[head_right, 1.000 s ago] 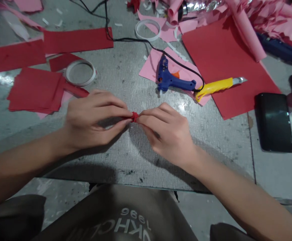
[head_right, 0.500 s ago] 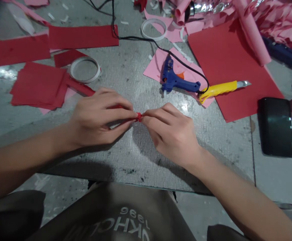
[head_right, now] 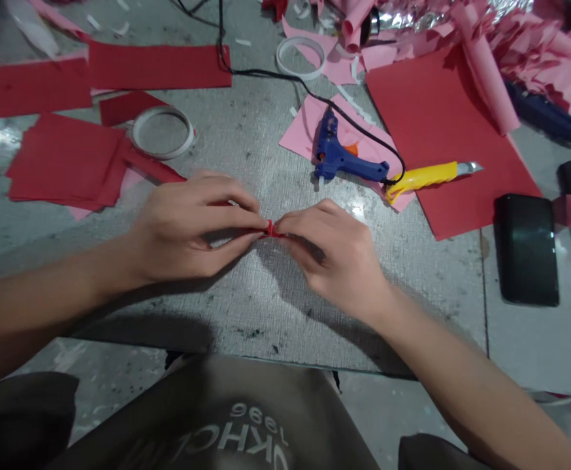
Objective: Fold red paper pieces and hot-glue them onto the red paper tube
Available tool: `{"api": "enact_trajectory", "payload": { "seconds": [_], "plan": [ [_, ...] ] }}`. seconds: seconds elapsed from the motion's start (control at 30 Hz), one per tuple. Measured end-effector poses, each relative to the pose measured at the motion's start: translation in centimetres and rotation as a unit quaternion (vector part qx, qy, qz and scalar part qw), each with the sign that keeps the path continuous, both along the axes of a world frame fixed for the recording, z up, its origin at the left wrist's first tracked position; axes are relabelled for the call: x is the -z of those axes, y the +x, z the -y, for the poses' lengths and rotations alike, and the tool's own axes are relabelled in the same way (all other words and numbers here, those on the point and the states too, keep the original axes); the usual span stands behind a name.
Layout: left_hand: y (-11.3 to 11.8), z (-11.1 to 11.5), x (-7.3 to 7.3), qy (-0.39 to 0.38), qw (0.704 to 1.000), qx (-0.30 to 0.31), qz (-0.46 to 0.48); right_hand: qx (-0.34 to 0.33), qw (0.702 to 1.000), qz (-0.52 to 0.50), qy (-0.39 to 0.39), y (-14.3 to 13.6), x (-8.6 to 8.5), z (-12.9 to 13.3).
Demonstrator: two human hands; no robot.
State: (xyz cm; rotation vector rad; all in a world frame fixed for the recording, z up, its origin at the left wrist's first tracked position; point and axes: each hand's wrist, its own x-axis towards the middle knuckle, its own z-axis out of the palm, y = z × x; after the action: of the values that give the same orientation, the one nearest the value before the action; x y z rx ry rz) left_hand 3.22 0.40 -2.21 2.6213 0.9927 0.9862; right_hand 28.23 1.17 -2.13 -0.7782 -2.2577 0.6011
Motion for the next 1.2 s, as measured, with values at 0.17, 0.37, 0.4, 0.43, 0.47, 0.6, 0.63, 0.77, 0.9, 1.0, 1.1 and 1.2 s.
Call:
{"api": "enact_trajectory", "payload": {
  "seconds": [0.17,0.37,0.4,0.43,0.47,0.6,0.63,0.77,0.9,1.0,1.1,1.2],
  "plan": [
    [0.0,-0.02,0.21,0.012,1.0,0.005,-0.008,-0.011,1.0,0.008,0.016,0.09,0.17,-0.1],
    [-0.05,0.07,0.18,0.033,0.999,0.003,-0.042,-0.015,1.0,0.014,0.016,-0.05,0.07,-0.12],
    [-0.07,0.06,0.2,0.039,0.998,0.004,-0.043,-0.013,1.0,0.014,0.012,-0.1,-0.01,-0.09],
    [-0.08,0.04,0.23,0.044,0.998,0.004,-0.041,-0.01,1.0,0.014,0.007,-0.15,-0.08,-0.07],
    [-0.07,0.03,0.27,0.048,0.998,0.005,-0.039,-0.006,1.0,0.014,-0.002,-0.21,-0.14,-0.04],
    [0.01,0.07,0.39,0.054,0.998,0.011,-0.032,0.013,0.999,0.006,-0.035,-0.35,-0.2,0.02],
    [0.03,0.09,0.39,0.048,0.998,0.011,-0.032,0.013,0.999,0.003,-0.037,-0.36,-0.17,0.03],
    [0.04,0.16,0.26,0.028,0.999,0.006,-0.033,0.007,0.999,-0.001,-0.032,-0.26,0.01,0.03],
    [0.03,0.2,0.12,0.022,0.999,0.006,-0.046,-0.007,1.0,0.007,-0.002,-0.16,0.12,0.02],
    [0.06,0.27,0.12,0.029,0.999,0.008,-0.044,-0.009,1.0,0.018,0.016,-0.17,0.2,0.01],
    [0.08,0.33,0.12,0.023,0.998,0.007,-0.05,-0.011,0.999,0.018,0.027,-0.2,0.25,0.05],
    [0.09,0.32,0.13,0.018,0.998,-0.002,-0.062,-0.007,1.0,0.015,0.027,-0.22,0.2,0.11]
  ]
}}
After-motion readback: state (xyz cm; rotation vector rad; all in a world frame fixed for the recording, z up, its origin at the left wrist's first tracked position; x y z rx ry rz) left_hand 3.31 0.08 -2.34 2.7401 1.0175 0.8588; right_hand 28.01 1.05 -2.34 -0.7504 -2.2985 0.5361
